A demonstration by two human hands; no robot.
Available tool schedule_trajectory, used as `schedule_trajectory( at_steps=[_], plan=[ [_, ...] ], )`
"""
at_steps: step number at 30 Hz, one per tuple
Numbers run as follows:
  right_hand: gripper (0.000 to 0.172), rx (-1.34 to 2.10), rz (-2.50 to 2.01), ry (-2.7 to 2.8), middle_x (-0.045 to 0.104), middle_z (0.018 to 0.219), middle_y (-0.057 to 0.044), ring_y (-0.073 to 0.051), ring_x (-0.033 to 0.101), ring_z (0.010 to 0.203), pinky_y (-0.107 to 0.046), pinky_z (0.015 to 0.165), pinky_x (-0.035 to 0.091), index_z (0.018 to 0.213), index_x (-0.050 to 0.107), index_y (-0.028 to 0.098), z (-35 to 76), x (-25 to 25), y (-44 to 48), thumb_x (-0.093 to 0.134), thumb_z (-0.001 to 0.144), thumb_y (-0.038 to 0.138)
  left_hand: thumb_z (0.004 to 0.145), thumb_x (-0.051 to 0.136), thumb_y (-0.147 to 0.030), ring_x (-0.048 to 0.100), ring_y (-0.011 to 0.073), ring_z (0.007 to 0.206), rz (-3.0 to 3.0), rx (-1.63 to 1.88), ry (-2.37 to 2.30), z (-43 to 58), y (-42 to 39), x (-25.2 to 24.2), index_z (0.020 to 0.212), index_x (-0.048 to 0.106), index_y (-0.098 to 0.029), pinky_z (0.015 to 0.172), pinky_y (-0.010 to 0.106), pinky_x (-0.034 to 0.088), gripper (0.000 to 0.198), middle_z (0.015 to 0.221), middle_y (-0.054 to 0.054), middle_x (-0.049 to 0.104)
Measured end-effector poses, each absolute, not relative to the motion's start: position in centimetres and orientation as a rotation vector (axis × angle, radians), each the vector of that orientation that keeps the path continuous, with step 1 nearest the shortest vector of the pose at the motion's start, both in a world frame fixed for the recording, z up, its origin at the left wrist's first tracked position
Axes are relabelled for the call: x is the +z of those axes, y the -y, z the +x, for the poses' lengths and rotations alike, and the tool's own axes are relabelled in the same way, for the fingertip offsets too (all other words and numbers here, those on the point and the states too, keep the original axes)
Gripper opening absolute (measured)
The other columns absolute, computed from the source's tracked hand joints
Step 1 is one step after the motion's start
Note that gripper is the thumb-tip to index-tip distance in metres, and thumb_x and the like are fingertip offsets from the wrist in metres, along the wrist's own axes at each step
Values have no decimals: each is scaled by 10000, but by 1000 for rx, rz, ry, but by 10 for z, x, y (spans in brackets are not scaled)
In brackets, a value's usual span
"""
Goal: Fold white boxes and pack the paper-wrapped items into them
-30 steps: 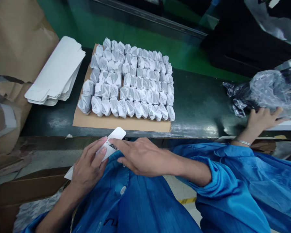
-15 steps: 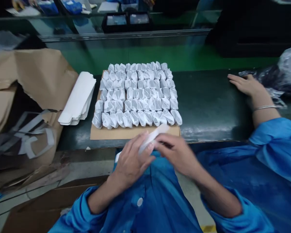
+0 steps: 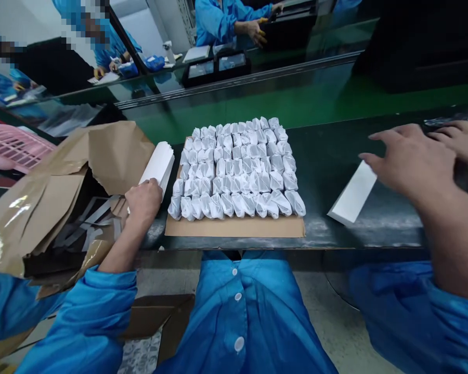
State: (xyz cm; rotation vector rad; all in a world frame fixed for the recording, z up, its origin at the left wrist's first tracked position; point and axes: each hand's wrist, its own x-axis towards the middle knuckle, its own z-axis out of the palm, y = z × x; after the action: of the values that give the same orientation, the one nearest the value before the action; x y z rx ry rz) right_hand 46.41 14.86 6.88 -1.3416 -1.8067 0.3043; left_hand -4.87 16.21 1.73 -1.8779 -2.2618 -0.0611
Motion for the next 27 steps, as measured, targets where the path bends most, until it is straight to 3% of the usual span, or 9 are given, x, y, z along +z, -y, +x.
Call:
schedule_trajectory(
  at_steps=[3, 7, 9, 11, 15, 17, 20, 23, 27],
  plan=[
    [191, 259, -1554, 1729, 683, 977, -75, -230, 636, 806, -366, 663, 524, 1025, 723, 341, 388, 61, -115, 683, 859, 425, 978, 329, -265, 713, 359, 964, -1844, -162, 2226, -44, -145, 26, 1055, 698, -107, 777, 447, 525, 409, 1058, 231, 732],
    [641, 1356, -1097, 1583, 560, 1402, -149, -235, 655, 1069, -374, 813, 583, 1484, 402, 234, 253, 46, -75, 593, 929, 492, 1029, 333, -298, 705, 293, 1092, -1858, -470, 2011, -2, -89, 22, 1300, 613, -137, 862, 414, 550, 422, 1284, 211, 675],
    [641, 1477, -951, 1377, 574, 1376, -172, -235, 639, 1107, -359, 862, 566, 1455, 417, 164, 210, 37, -75, 563, 937, 512, 971, 535, -263, 728, 268, 1041, -2058, -871, 1516, 28, -49, 13, 1336, 595, -174, 863, 379, 569, 381, 1180, 165, 735],
    [510, 1442, -954, 1374, 667, 1192, -145, -225, 648, 1014, -330, 829, 548, 1280, 565, 112, 199, 33, -83, 529, 955, 503, 933, 621, -277, 671, 266, 1185, -2311, -1016, 1308, 49, -11, 11, 1471, 463, -212, 970, 404, 558, 564, 1281, 147, 693],
    [326, 1623, -834, 2088, 701, 906, -53, -161, 623, 777, -242, 662, 477, 947, 678, 99, 241, 39, -94, 682, 877, 418, 948, 558, -474, 497, 334, 1388, -2051, -1638, 1854, 40, 21, 35, 1582, 222, -248, 970, 522, 561, 752, 1568, 164, 423],
    [300, 1730, -642, 2400, 715, 923, -42, -153, 638, 771, -229, 648, 467, 1010, 692, 112, 260, 44, -90, 671, 901, 391, 890, 641, -493, 704, 310, 1086, -2314, -1554, 2213, 24, 15, 44, 1461, 480, -215, 787, 406, 621, 656, 1255, 141, 700],
    [491, 1171, -898, 2645, 709, 1114, -114, -231, 669, 915, -305, 733, 506, 1305, 593, 124, 265, 43, -65, 652, 925, 430, 822, 720, -448, 700, 203, 607, -2447, -1400, 2709, 11, -1, 36, 995, 756, -161, 571, 278, 569, 336, 645, 26, 720],
    [748, 257, -1135, 2684, 653, 1204, -234, -340, 638, 1021, -434, 807, 516, 1437, 451, 30, 260, 30, -32, 677, 892, 488, 818, 709, -471, 669, 178, 559, -2197, -1882, 2988, 12, -6, 15, 961, 747, -142, 534, 274, 557, 361, 697, 32, 729],
    [612, 7, -913, 2736, 667, 1146, -215, -309, 630, 981, -428, 805, 516, 1395, 464, -19, 266, 17, -9, 543, 979, 422, 835, 701, -460, 694, 184, 616, -2850, -1688, 3238, 4, -3, 1, 1122, 730, -157, 559, 290, 590, 418, 870, 70, 758]
  ],
)
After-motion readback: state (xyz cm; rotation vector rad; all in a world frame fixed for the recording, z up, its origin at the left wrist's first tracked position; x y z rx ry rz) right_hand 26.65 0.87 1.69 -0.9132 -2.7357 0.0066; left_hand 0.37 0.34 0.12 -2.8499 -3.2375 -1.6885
